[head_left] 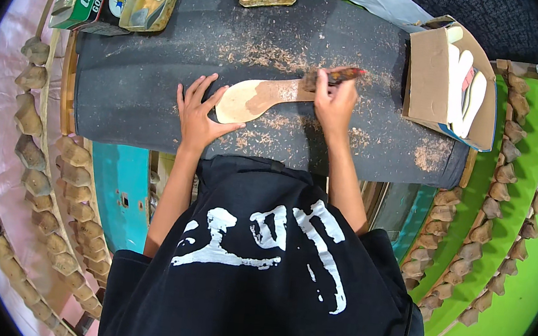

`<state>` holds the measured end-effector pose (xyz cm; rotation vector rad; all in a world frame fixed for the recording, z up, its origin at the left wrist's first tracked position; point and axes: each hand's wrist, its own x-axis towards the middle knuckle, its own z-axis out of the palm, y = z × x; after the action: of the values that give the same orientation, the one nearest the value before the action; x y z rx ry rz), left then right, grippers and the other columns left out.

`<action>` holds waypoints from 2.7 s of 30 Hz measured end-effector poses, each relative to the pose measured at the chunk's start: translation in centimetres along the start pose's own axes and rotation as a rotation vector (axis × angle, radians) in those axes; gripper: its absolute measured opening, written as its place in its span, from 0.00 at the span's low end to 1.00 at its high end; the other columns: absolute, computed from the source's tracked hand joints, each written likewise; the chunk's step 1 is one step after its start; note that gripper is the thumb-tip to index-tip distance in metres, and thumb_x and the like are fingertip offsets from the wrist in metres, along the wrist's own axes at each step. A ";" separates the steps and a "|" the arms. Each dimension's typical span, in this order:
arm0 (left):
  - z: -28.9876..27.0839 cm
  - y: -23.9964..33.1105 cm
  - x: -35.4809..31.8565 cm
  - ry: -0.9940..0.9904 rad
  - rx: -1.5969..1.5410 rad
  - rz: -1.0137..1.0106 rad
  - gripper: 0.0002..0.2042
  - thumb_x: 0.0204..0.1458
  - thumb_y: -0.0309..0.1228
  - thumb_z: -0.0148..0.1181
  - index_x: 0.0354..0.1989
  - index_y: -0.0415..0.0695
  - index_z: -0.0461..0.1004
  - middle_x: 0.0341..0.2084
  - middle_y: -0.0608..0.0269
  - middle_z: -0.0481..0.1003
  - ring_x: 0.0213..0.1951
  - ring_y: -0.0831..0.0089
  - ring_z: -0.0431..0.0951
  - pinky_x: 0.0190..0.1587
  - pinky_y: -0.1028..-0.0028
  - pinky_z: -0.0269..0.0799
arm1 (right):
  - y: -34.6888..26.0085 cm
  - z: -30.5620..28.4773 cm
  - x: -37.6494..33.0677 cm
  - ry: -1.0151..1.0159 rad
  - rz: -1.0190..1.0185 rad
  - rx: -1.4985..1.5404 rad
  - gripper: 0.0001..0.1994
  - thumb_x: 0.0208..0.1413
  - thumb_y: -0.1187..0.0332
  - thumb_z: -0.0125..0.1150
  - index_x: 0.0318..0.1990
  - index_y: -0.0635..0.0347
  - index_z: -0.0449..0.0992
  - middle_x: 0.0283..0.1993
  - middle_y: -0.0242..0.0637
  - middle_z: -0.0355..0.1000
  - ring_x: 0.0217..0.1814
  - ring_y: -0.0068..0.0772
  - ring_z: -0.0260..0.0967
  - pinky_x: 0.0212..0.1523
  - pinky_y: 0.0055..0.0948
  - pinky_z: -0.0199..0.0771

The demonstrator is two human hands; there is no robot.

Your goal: Applying glue to shoe insoles and outsoles using a brush.

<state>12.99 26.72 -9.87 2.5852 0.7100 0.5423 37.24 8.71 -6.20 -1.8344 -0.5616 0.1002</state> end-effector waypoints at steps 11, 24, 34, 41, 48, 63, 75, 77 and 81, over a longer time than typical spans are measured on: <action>0.1 0.0 0.0 -0.008 0.004 -0.005 0.43 0.23 0.62 0.85 0.54 0.57 0.86 0.69 0.67 0.72 0.73 0.59 0.66 0.79 0.36 0.40 | -0.1 -2.7 -0.4 0.073 -0.082 -0.083 0.08 0.64 0.73 0.70 0.43 0.67 0.78 0.41 0.45 0.81 0.38 0.35 0.82 0.36 0.29 0.80; 0.0 0.5 0.1 0.000 0.008 -0.014 0.43 0.23 0.62 0.85 0.55 0.58 0.86 0.68 0.66 0.73 0.72 0.57 0.66 0.78 0.34 0.41 | 0.4 -1.7 -1.2 -0.005 -0.215 -0.177 0.06 0.61 0.77 0.69 0.41 0.66 0.77 0.36 0.44 0.78 0.35 0.38 0.80 0.37 0.35 0.79; 0.1 0.5 0.2 0.013 0.022 0.014 0.44 0.27 0.62 0.84 0.58 0.58 0.84 0.68 0.63 0.72 0.71 0.56 0.67 0.77 0.34 0.41 | -1.7 3.7 -4.1 -0.357 -0.268 -0.055 0.09 0.60 0.73 0.69 0.44 0.64 0.77 0.40 0.49 0.80 0.40 0.52 0.80 0.44 0.42 0.81; 0.0 0.6 0.0 0.058 0.002 -0.006 0.41 0.27 0.60 0.84 0.54 0.52 0.84 0.57 0.60 0.75 0.65 0.56 0.71 0.76 0.38 0.48 | -1.8 3.8 -2.9 -0.190 -0.333 -0.155 0.08 0.60 0.75 0.69 0.42 0.65 0.76 0.36 0.48 0.77 0.36 0.49 0.80 0.37 0.41 0.80; 0.1 0.3 -0.4 0.098 0.032 -0.014 0.42 0.27 0.59 0.84 0.54 0.50 0.84 0.47 0.62 0.75 0.55 0.59 0.74 0.74 0.40 0.54 | -1.9 6.7 -1.7 -0.256 -0.338 -0.092 0.09 0.62 0.71 0.67 0.41 0.66 0.74 0.34 0.50 0.77 0.35 0.55 0.79 0.38 0.47 0.79; -0.1 0.2 0.0 0.130 -0.044 -0.014 0.41 0.26 0.55 0.86 0.53 0.49 0.84 0.44 0.63 0.79 0.52 0.59 0.77 0.71 0.46 0.60 | -3.1 8.9 -1.2 -0.256 -0.278 -0.217 0.09 0.61 0.71 0.68 0.42 0.64 0.73 0.36 0.51 0.77 0.37 0.56 0.79 0.38 0.47 0.79; 0.0 0.3 0.1 0.095 -0.059 -0.032 0.43 0.25 0.56 0.85 0.55 0.51 0.84 0.45 0.65 0.76 0.54 0.61 0.75 0.73 0.46 0.59 | -2.9 8.2 -1.8 -0.197 -0.289 -0.147 0.09 0.61 0.72 0.68 0.41 0.67 0.74 0.34 0.50 0.77 0.35 0.54 0.79 0.36 0.45 0.79; 0.1 0.0 0.0 0.102 -0.073 -0.025 0.42 0.25 0.56 0.85 0.55 0.50 0.84 0.45 0.65 0.77 0.53 0.61 0.76 0.73 0.46 0.59 | -3.6 9.8 -3.3 -0.351 -0.335 -0.061 0.08 0.59 0.74 0.68 0.40 0.66 0.74 0.33 0.49 0.74 0.35 0.54 0.78 0.36 0.47 0.78; -0.1 0.0 -0.3 0.098 -0.035 -0.047 0.42 0.28 0.55 0.85 0.56 0.48 0.84 0.47 0.64 0.78 0.53 0.60 0.77 0.73 0.46 0.59 | -4.6 10.1 -0.9 -0.354 -0.263 0.042 0.08 0.64 0.71 0.67 0.42 0.67 0.77 0.38 0.50 0.81 0.39 0.49 0.83 0.42 0.43 0.82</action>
<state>12.73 26.60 -9.81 2.5167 0.7846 0.6642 31.52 18.28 -5.60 -1.6952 -1.0360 0.2593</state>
